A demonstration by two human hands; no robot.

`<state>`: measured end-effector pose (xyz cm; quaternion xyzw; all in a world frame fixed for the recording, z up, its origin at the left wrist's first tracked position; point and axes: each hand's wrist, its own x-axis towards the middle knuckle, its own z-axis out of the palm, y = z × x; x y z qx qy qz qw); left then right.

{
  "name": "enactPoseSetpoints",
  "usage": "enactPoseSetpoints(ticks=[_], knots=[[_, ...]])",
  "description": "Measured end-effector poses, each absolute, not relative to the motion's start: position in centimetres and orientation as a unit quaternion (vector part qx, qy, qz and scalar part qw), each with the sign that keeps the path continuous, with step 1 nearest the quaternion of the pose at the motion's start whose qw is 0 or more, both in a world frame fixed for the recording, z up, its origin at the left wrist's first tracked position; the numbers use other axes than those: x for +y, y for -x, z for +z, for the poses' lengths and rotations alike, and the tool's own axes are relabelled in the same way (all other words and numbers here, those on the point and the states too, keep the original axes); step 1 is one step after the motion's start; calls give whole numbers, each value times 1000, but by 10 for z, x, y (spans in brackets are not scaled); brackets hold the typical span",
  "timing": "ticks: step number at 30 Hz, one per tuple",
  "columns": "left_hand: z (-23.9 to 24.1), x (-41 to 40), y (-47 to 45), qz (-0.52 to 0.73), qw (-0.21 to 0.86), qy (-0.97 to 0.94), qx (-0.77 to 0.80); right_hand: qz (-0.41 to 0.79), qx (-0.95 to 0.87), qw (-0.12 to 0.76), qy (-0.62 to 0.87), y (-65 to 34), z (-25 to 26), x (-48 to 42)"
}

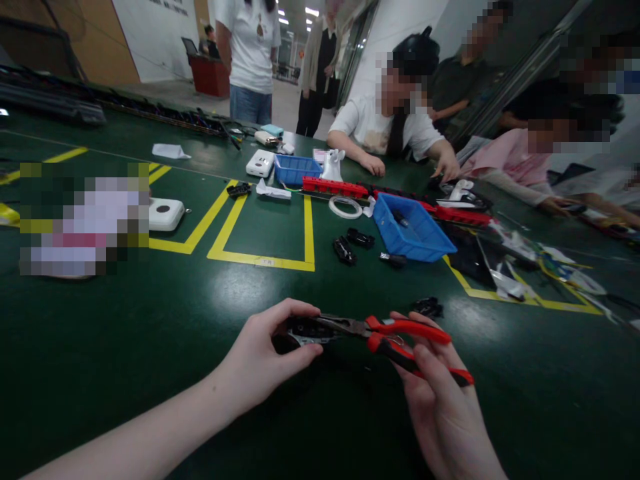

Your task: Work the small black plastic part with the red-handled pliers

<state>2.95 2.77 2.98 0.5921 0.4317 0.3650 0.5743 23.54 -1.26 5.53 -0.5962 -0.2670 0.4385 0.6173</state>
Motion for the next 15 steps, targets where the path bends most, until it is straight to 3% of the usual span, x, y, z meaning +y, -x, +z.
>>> enactPoseSetpoints(ticks=[15], knots=[[26, 29, -29, 368, 633, -531, 427, 437, -272, 613, 600, -242, 53, -9]])
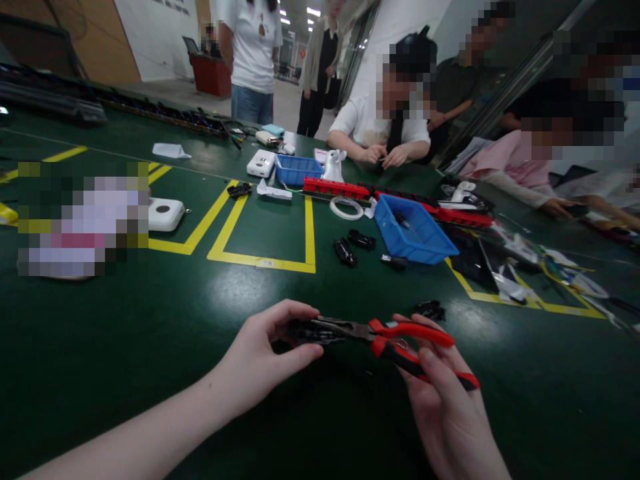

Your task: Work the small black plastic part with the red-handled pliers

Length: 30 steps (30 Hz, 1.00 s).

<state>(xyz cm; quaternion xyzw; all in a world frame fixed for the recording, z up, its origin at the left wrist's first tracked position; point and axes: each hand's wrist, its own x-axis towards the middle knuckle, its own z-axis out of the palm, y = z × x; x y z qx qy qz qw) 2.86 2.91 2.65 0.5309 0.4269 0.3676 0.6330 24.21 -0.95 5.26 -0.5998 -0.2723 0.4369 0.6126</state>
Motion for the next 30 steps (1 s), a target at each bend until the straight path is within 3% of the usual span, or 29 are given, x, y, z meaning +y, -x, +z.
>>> enactPoseSetpoints(ticks=[30], knots=[[27, 31, -29, 363, 606, -573, 416, 416, -285, 621, 600, -247, 45, -7]])
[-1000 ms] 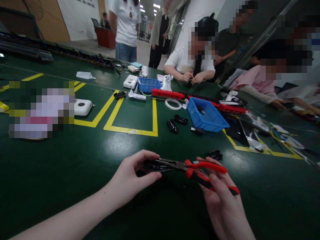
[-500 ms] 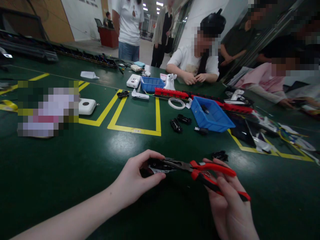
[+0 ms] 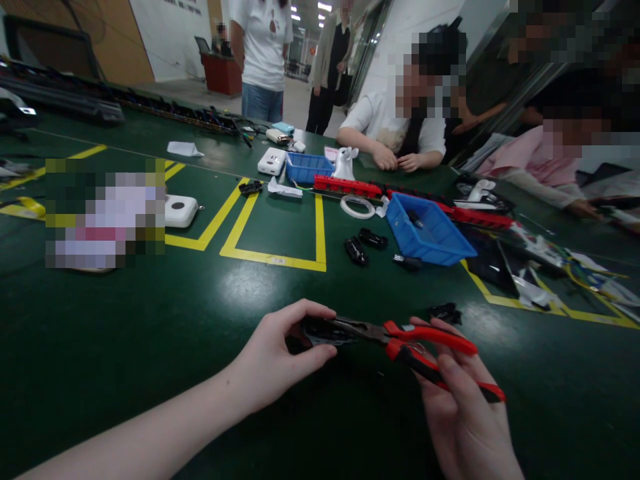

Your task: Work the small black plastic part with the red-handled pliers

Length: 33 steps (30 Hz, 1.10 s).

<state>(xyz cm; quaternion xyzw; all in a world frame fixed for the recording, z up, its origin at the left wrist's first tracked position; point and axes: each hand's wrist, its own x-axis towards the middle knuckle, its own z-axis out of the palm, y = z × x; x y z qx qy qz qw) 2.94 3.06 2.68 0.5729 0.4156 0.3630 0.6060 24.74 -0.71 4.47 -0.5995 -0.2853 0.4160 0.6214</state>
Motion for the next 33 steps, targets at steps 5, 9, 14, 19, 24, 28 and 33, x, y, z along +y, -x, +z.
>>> enactPoseSetpoints(ticks=[5, 9, 14, 19, 24, 28, 33], knots=[[31, 30, -28, 355, 615, -565, 419, 416, -290, 620, 598, -247, 48, -7], [33, 30, -27, 351, 618, -562, 424, 415, -290, 620, 599, -247, 48, -7], [29, 30, -28, 355, 603, -580, 418, 413, -292, 619, 600, -246, 49, -8], [28, 29, -29, 365, 573, -608, 411, 420, -287, 614, 604, -246, 48, -8], [31, 28, -28, 361, 590, -590, 417, 429, -277, 608, 608, -247, 48, -9], [32, 28, -28, 352, 620, -561, 421, 429, -294, 606, 602, -250, 46, -9], [30, 29, -27, 358, 616, -563, 418, 431, -306, 605, 596, -253, 39, -8]])
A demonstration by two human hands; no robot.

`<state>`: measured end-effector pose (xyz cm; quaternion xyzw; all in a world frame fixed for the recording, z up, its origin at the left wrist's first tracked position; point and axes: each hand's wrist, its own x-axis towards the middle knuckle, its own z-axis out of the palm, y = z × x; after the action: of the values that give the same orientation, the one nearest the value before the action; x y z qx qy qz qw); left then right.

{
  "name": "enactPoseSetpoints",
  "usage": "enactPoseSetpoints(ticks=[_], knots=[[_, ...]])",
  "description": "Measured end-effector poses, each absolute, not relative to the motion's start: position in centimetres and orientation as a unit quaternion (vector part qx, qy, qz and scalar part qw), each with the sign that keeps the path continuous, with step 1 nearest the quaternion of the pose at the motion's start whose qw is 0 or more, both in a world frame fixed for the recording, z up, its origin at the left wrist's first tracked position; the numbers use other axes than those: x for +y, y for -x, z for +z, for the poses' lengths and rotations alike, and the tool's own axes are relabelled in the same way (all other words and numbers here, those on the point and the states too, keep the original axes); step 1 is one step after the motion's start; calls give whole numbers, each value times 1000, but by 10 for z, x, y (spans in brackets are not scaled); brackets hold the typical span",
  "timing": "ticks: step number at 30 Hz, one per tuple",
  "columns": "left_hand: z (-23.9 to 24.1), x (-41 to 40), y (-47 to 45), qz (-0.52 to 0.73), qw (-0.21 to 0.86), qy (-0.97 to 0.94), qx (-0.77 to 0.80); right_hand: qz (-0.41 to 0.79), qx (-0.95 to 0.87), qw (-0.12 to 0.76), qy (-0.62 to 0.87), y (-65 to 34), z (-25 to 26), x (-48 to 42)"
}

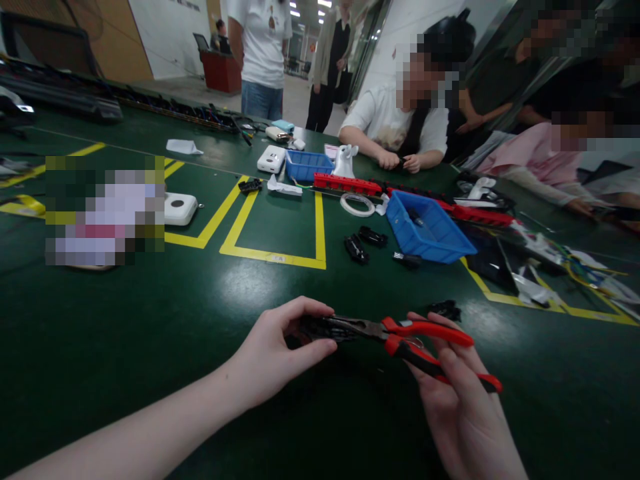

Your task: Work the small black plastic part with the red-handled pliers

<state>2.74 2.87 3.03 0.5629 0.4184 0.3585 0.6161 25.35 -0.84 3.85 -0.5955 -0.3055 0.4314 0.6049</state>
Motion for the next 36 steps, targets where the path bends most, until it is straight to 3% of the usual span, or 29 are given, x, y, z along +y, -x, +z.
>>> enactPoseSetpoints(ticks=[36], knots=[[26, 29, -26, 354, 620, -570, 406, 436, -269, 603, 611, -251, 45, -9]])
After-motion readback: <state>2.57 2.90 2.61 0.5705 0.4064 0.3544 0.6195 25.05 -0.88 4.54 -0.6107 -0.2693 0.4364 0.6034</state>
